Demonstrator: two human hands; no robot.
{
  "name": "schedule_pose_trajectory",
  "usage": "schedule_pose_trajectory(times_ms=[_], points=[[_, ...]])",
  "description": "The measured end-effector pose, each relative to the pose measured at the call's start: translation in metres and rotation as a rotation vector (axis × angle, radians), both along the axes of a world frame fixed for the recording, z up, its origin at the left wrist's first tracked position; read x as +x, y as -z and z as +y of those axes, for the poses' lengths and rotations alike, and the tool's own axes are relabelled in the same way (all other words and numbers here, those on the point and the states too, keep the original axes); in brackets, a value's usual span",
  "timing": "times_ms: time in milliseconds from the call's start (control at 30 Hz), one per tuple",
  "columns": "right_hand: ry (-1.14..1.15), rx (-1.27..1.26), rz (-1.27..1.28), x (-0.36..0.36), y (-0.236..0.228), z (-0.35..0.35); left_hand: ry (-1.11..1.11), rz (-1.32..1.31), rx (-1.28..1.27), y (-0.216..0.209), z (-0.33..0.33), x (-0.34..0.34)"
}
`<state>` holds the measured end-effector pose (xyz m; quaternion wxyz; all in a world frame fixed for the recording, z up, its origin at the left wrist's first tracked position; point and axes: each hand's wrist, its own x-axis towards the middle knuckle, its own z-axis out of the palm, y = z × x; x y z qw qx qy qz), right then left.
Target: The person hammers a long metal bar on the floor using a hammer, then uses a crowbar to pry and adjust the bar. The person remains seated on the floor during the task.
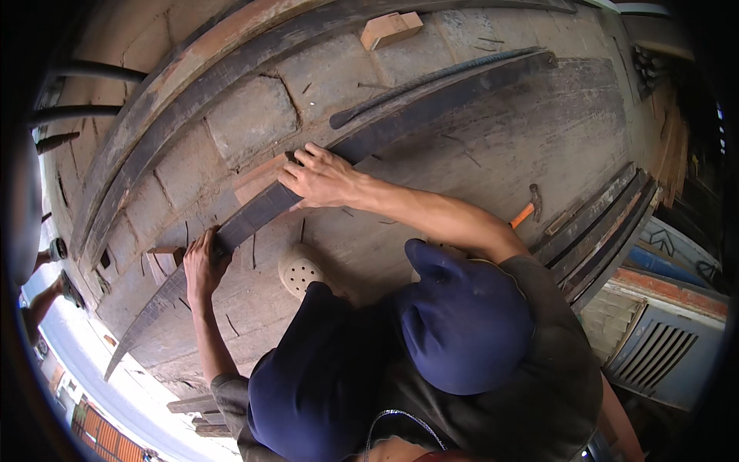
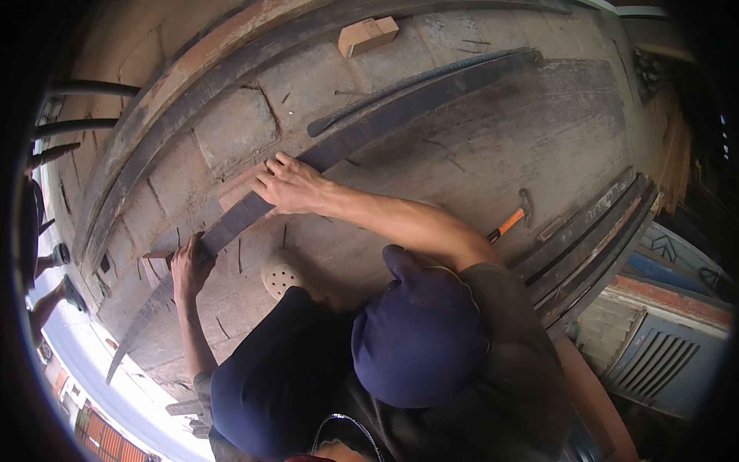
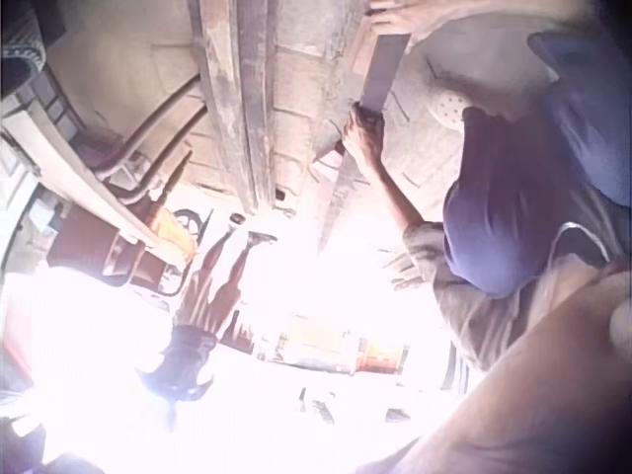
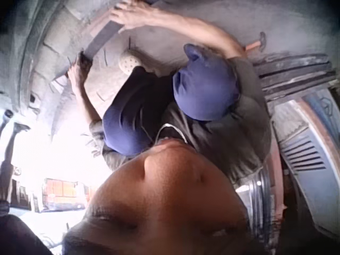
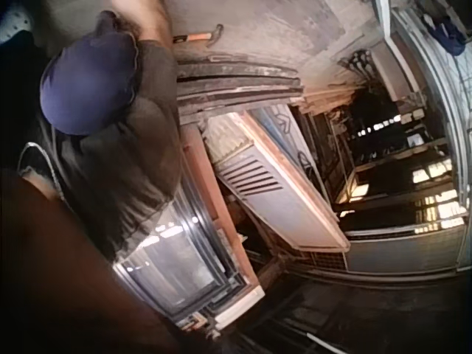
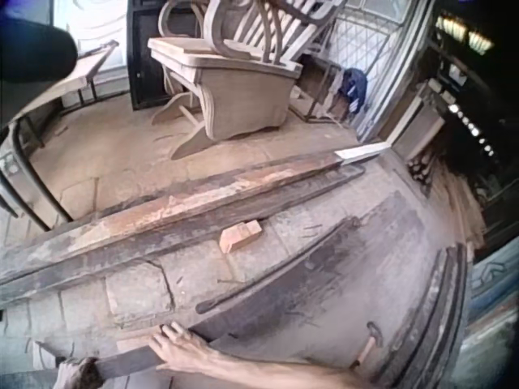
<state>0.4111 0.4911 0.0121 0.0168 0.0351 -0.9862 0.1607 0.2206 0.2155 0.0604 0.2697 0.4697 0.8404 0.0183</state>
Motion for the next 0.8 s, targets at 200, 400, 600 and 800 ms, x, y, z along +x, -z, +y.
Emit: schedule_pose_trajectory(times_ms=[200,400,600,800], points=[[-0.003,-0.009,-0.022,-0.004,0.022,-0.001,0.114,0.100,0.114,0.026,0.003,0.000],[-0.010,0.093,0.173,0.001,0.018,0.004,0.095,0.270,0.165,0.048,-0.001,-0.004],[0.491,0.016,0.081,0.077,-0.034,0.107,0.105,0.234,0.140,0.046,-0.006,0.000],[0.295,0.245,-0.056,0.100,0.011,0.125,0.118,0.157,0.207,0.043,-0.006,0.001]])
